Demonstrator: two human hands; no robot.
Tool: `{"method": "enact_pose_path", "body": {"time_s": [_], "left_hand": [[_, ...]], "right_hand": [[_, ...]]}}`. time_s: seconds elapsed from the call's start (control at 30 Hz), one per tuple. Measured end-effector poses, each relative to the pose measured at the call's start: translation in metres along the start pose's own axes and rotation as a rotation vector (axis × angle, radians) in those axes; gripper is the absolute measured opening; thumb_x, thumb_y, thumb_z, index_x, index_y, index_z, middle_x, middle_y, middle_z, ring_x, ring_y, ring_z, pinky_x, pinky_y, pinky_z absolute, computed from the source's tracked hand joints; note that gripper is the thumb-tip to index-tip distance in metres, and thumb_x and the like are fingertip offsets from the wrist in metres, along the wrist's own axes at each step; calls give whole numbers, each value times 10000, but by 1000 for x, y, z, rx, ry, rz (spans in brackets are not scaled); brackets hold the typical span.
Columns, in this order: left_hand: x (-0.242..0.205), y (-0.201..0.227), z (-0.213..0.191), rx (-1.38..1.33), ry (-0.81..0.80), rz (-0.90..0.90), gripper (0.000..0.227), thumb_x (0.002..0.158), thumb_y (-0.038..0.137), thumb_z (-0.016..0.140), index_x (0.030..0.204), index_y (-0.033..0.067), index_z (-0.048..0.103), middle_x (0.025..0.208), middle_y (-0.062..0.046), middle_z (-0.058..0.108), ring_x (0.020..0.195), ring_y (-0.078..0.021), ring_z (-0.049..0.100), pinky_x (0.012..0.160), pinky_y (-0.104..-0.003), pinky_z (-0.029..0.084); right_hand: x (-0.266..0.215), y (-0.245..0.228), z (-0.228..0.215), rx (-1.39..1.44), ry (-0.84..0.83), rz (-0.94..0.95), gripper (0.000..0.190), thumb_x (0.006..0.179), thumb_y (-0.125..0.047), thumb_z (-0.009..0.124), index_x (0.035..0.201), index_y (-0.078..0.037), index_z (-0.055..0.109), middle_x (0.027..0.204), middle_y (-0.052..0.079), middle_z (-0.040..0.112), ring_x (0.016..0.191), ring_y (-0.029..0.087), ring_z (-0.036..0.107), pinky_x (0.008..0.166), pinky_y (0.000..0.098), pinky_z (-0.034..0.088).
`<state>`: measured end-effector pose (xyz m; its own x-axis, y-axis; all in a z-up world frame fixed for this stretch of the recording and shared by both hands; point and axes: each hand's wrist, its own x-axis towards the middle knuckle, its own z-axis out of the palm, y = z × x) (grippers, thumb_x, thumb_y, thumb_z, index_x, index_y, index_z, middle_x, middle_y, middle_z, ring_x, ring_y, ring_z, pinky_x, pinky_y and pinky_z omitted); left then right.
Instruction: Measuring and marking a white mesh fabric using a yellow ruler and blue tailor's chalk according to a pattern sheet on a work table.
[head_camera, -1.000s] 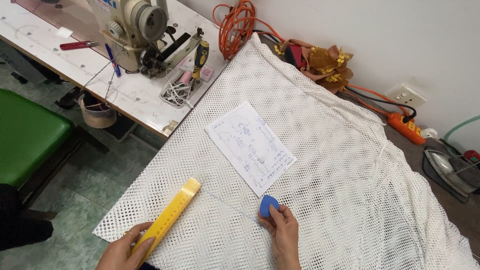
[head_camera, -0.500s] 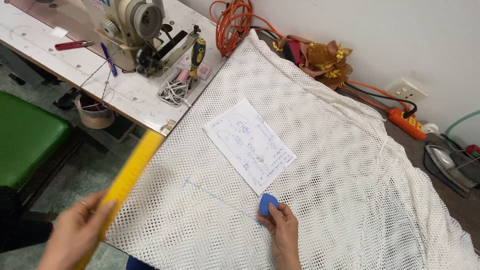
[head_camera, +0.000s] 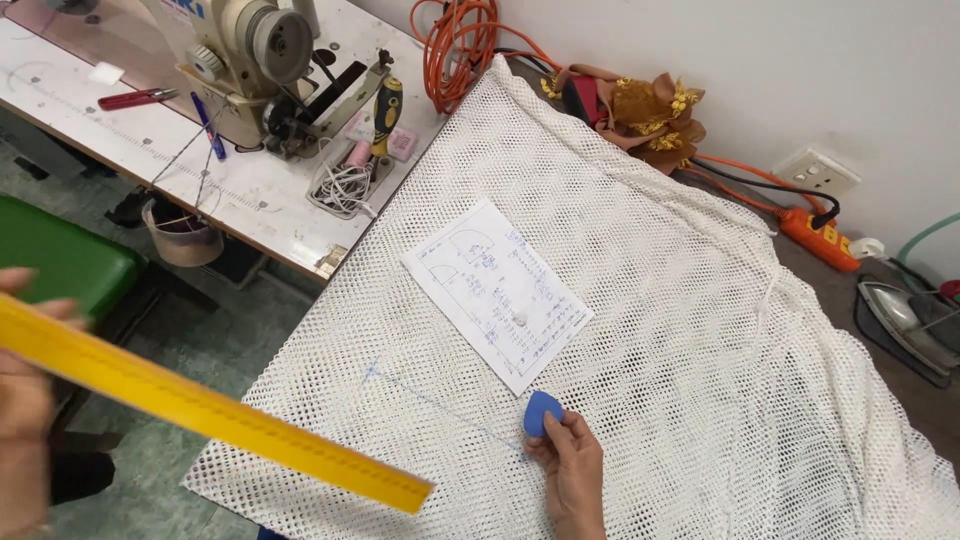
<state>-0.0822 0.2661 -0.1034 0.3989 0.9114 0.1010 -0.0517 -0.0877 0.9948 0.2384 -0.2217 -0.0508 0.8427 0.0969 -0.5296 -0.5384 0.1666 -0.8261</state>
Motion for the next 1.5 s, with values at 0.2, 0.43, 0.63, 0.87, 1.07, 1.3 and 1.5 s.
{"method": "enact_pose_path", "body": {"time_s": [0.2,0.43,0.63,0.87,1.07,1.3,1.5], "left_hand": [[-86,169,189,-222,378,-535,112,1077,155,293,1178,128,332,1160,-125,649,886,-291,690,802,-455,634],[-118,172,239,-313,428,-757,219,1061,115,272,1273,155,310,1141,-139,606,1021,-325,632,982,-552,521],[-132,143,246,-380,413,-775,260,1056,112,251,1316,117,268,1181,-221,557,997,-418,594,888,-585,513],[-137,134,241,-392,413,-791,164,1070,109,254,1229,100,294,1183,-221,569,1002,-433,590,886,-601,511],[-140,134,234,-393,449,-801,257,1063,108,255,1315,123,301,1180,-208,570,1006,-408,599,888,-582,512],[-143,135,228,-388,485,-796,247,1065,120,248,1307,123,294,1191,-211,563,1012,-397,604,866,-572,529],[-147,124,218,-401,485,-772,255,1061,112,242,1311,118,289,1202,-214,556,999,-400,602,851,-588,527]], "right_hand": [[-12,-11,14,-32,-31,28,147,846,14,655,943,31,545,781,305,679,662,340,670,690,401,583],[-43,-19,47,-496,-187,117,107,884,-36,618,971,26,613,963,231,778,800,307,767,785,351,623],[-43,5,45,-658,-301,141,58,908,-84,620,894,-37,589,793,172,793,632,224,735,527,289,639],[-40,14,36,-683,-343,109,92,878,-94,659,927,-35,608,680,150,758,607,207,724,583,286,638],[-40,16,40,-657,-364,97,104,868,-100,674,909,-39,602,709,142,775,613,193,733,598,279,635],[-46,14,46,-696,-378,103,99,881,-111,669,920,-50,601,659,136,771,603,198,748,537,257,594],[-43,22,39,-751,-435,42,114,893,-158,679,920,-78,603,472,34,572,486,126,601,546,237,526]]}}
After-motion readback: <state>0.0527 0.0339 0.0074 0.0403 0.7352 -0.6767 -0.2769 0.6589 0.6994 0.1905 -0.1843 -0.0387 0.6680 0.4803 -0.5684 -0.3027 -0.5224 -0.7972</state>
